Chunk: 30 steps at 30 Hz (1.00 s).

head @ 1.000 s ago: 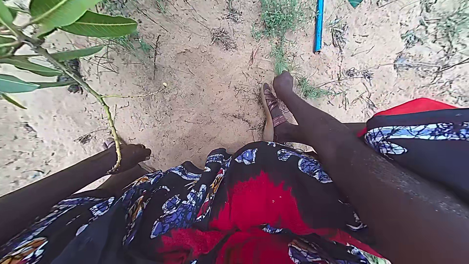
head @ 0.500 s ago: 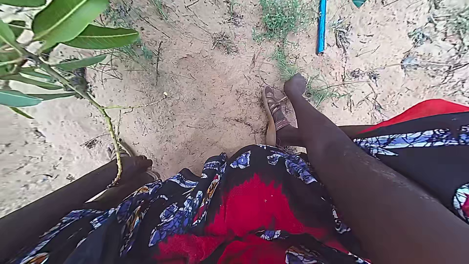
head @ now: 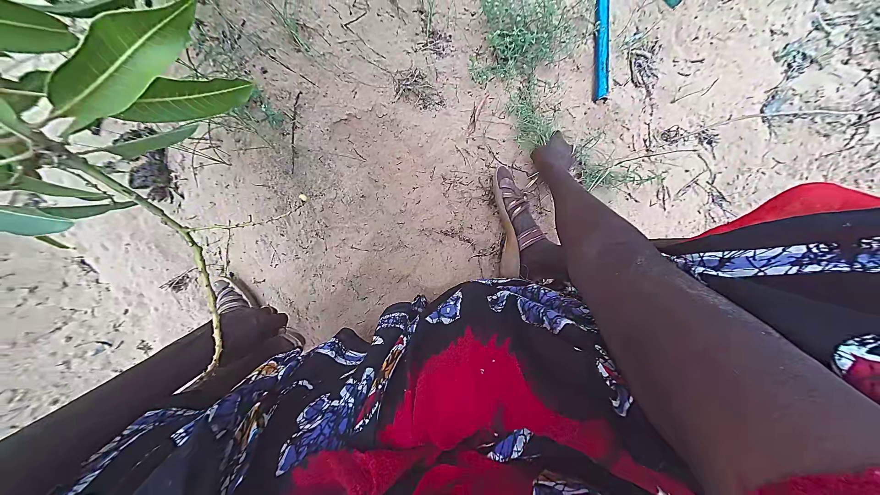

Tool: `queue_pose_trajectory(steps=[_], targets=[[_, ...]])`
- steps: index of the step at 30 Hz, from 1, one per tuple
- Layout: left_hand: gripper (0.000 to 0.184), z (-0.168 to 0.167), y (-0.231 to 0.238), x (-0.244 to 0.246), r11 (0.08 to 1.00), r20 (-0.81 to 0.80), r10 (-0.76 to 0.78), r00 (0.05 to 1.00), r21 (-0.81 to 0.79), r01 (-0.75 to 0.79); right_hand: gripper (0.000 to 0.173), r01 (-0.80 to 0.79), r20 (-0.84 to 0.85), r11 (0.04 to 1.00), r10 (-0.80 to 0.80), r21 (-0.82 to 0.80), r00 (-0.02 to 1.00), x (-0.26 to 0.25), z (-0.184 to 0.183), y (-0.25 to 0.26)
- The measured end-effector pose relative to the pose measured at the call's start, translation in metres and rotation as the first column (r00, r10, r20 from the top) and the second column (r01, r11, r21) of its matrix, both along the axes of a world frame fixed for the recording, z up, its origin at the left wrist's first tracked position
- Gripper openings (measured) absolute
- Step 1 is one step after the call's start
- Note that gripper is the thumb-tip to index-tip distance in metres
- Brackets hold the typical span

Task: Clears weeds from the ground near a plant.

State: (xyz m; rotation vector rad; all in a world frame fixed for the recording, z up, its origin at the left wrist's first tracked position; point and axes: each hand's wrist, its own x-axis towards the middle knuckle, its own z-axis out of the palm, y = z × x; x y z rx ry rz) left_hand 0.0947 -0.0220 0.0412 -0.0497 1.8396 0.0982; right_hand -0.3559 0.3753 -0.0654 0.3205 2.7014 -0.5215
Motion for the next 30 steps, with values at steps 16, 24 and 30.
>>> queue_pose_trajectory(steps=[16, 24, 30], targets=[[0.038, 0.003, -0.01, 0.009, 0.998, -0.026, -0.041, 0.999, -0.044, 0.04, 0.043, 0.024, 0.007, 0.975, -0.023, -0.221, 1.0, 0.013, 0.0, 0.0], [0.034, 0.01, -0.01, -0.001, 0.998, -0.116, -0.054, 0.992, -0.016, 0.053, 0.05, 0.378, 0.065, 0.806, -0.393, -0.456, 0.917, 0.034, 0.008, -0.006], [0.037, 0.022, 0.002, -0.016, 0.997, -0.158, -0.076, 0.985, -0.03, 0.072, 0.049, 0.358, 0.045, 0.761, -0.4, -0.541, 0.916, 0.044, 0.025, -0.023]])
